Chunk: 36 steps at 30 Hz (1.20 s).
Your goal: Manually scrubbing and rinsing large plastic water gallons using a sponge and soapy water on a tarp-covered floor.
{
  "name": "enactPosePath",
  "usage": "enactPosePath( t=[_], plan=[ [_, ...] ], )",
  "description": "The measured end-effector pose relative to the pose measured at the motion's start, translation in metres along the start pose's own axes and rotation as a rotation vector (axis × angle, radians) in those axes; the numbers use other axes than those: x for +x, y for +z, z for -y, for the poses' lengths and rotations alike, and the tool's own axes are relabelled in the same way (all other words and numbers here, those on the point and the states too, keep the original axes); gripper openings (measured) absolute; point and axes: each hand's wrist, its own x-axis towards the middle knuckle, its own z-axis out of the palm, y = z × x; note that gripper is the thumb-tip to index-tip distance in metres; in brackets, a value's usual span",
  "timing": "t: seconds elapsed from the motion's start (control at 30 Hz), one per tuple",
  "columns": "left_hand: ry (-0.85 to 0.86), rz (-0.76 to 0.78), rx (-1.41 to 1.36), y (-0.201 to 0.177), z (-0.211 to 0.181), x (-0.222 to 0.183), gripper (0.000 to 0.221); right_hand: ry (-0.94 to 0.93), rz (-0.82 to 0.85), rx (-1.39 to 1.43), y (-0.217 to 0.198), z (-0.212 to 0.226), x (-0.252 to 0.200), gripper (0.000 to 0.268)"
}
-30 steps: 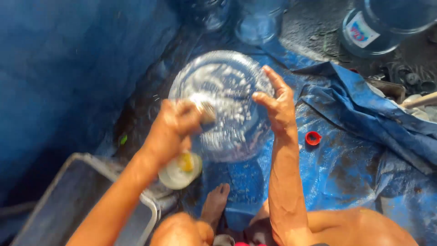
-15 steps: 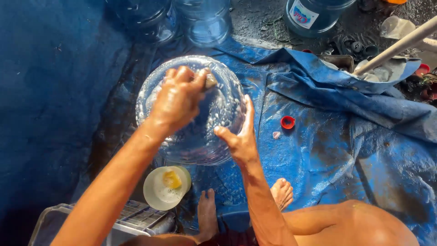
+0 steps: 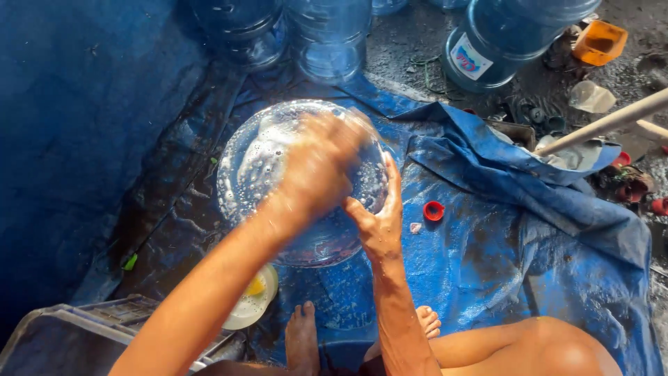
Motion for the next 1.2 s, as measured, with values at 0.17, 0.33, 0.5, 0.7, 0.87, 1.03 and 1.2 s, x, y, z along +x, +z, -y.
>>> enactPosePath(
  t=[0.17, 0.33, 0.5, 0.7, 0.87, 1.03, 1.2],
  plan=[
    [0.112, -0.211, -0.191, 0.007, 0.010, 0.026, 0.036, -0.011, 0.000, 0.009, -0.016, -0.007, -0.007, 0.103],
    [0.235, -0.109, -0.309, -0.013, -0.030, 0.003, 0.054, 0.035, 0.003, 0.057, -0.012, -0.010, 0.000, 0.102],
    [0.064, -0.249, -0.035, -0.006, 0.023, 0.016, 0.041, -0.129, 0.035, 0.102, -0.021, -0.017, 0.004, 0.092],
    [0.193, -0.014, -0.355, -0.039, 0.012, -0.028, 0.040, 0.001, 0.017, 0.163, -0.024, -0.015, 0.012, 0.101],
    [0.001, -0.060, -0.007, -0.045, -0.008, -0.045, 0.043, -0.024, -0.003, 0.174, -0.016, -0.020, 0.022, 0.094],
    [-0.081, -0.018, 0.112, -0.038, 0.039, -0.054, 0.045, -0.038, -0.014, 0.174, -0.020, -0.030, 0.023, 0.090],
    [-0.109, 0.135, 0.268, -0.056, -0.005, -0.073, 0.047, -0.053, -0.020, 0.126, -0.019, -0.033, 0.039, 0.085]
  ],
)
